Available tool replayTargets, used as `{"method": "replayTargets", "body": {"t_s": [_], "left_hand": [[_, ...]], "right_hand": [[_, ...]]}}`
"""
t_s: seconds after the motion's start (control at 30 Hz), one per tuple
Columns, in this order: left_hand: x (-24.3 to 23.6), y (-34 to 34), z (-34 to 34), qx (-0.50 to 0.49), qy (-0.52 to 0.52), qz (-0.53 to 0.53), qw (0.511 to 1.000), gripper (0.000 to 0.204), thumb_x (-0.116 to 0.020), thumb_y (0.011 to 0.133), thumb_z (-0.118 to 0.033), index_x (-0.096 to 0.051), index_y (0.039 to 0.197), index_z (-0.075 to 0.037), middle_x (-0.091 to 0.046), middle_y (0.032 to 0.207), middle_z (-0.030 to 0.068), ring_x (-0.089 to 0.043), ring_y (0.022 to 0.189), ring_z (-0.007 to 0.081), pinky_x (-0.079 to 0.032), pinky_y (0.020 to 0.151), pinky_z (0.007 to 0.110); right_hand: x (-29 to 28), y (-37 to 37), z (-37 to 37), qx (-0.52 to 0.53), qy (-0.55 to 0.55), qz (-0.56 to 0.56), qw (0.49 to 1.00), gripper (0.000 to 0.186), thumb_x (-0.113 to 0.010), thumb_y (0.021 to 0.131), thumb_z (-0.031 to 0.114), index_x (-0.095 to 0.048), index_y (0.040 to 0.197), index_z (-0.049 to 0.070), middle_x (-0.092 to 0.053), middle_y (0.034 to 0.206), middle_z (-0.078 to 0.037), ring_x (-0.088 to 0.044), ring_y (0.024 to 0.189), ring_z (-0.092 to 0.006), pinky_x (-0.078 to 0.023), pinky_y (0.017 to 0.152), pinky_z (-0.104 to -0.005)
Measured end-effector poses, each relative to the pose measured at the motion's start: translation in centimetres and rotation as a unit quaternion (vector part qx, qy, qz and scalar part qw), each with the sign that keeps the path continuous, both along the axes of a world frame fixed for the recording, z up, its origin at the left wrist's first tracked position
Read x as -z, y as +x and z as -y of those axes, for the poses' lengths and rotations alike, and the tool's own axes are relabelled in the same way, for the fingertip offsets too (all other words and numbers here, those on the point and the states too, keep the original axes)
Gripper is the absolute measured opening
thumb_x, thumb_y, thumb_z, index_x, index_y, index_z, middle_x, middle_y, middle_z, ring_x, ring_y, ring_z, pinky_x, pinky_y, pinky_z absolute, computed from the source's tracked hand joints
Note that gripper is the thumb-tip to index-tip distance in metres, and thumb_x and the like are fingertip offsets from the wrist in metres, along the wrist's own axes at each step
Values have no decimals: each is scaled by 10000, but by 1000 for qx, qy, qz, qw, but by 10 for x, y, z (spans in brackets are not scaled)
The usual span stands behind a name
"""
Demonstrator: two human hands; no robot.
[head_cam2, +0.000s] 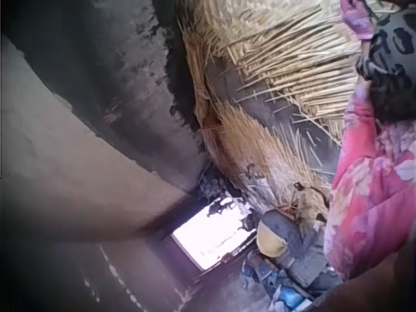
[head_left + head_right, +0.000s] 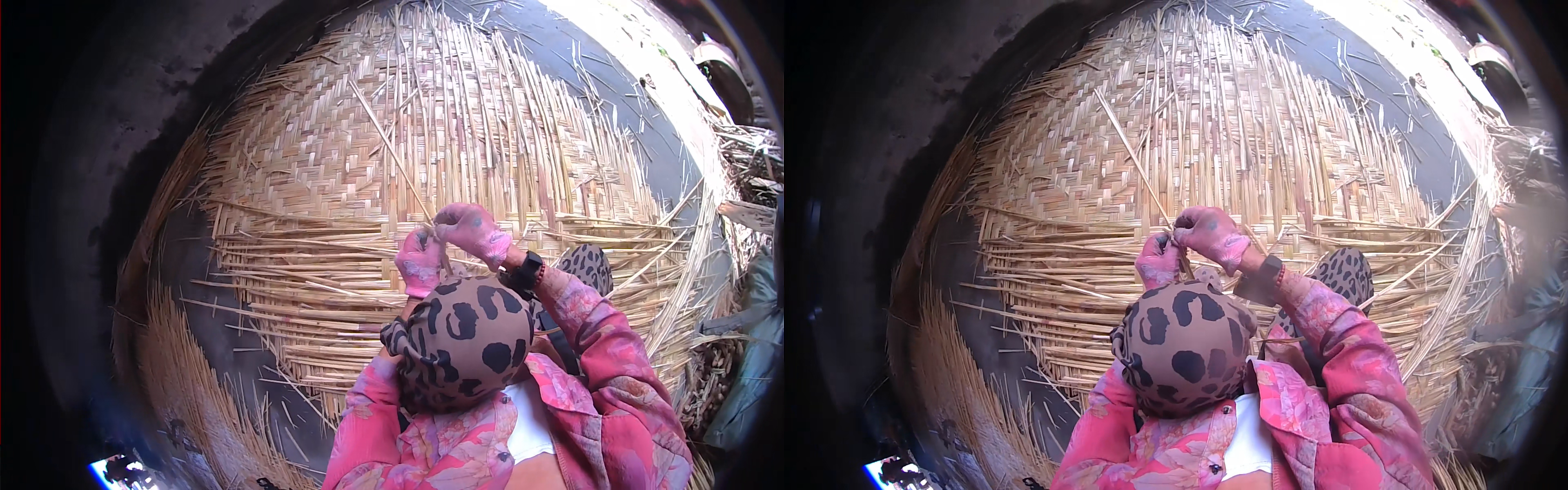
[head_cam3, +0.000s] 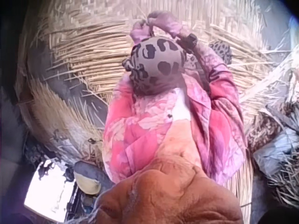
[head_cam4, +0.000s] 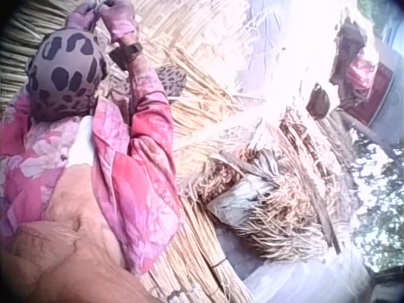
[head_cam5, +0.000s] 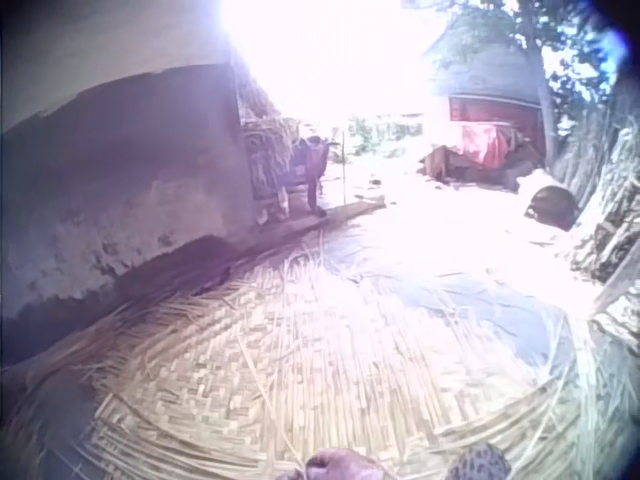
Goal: The recorder is weaving strips of bamboo or straw into a large patterned mat on the floor.
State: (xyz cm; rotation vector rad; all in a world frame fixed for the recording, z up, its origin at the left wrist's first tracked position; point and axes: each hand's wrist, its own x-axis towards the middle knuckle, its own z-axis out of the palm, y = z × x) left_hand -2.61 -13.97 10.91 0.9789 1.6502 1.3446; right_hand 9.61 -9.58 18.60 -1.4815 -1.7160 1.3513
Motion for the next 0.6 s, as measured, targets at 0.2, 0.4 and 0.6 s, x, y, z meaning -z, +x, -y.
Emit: {"method": "replayTargets", "body": {"t_s": [0.2,0.4,0.6], "left_hand": [[7,-3,7,50,-32,-58,997,157,-656,763,-198,-622,780,-45,-576,555,64,-548,510,117,-434,489,293],[1,-5,1,86,-68,242,964,105,-633,753,-114,-626,833,-45,-600,650,54,-561,546,156,-461,533,272],[11,-14,1,153,130,25,979,133,-597,793,-99,-609,879,3,-629,765,83,-574,583,115,-470,534,268]], "right_hand": [[-5,0,-6,-38,-9,36,999,213,-628,739,185,-661,854,9,-655,729,-110,-633,659,-171,-493,620,-283],[5,20,-14,-10,-198,-188,962,199,-584,795,162,-647,826,-25,-619,704,-35,-565,635,-90,-460,578,-224],[3,2,-15,-16,-139,-64,988,262,-619,767,255,-656,863,14,-618,665,-40,-583,611,-115,-465,558,-251]]}}
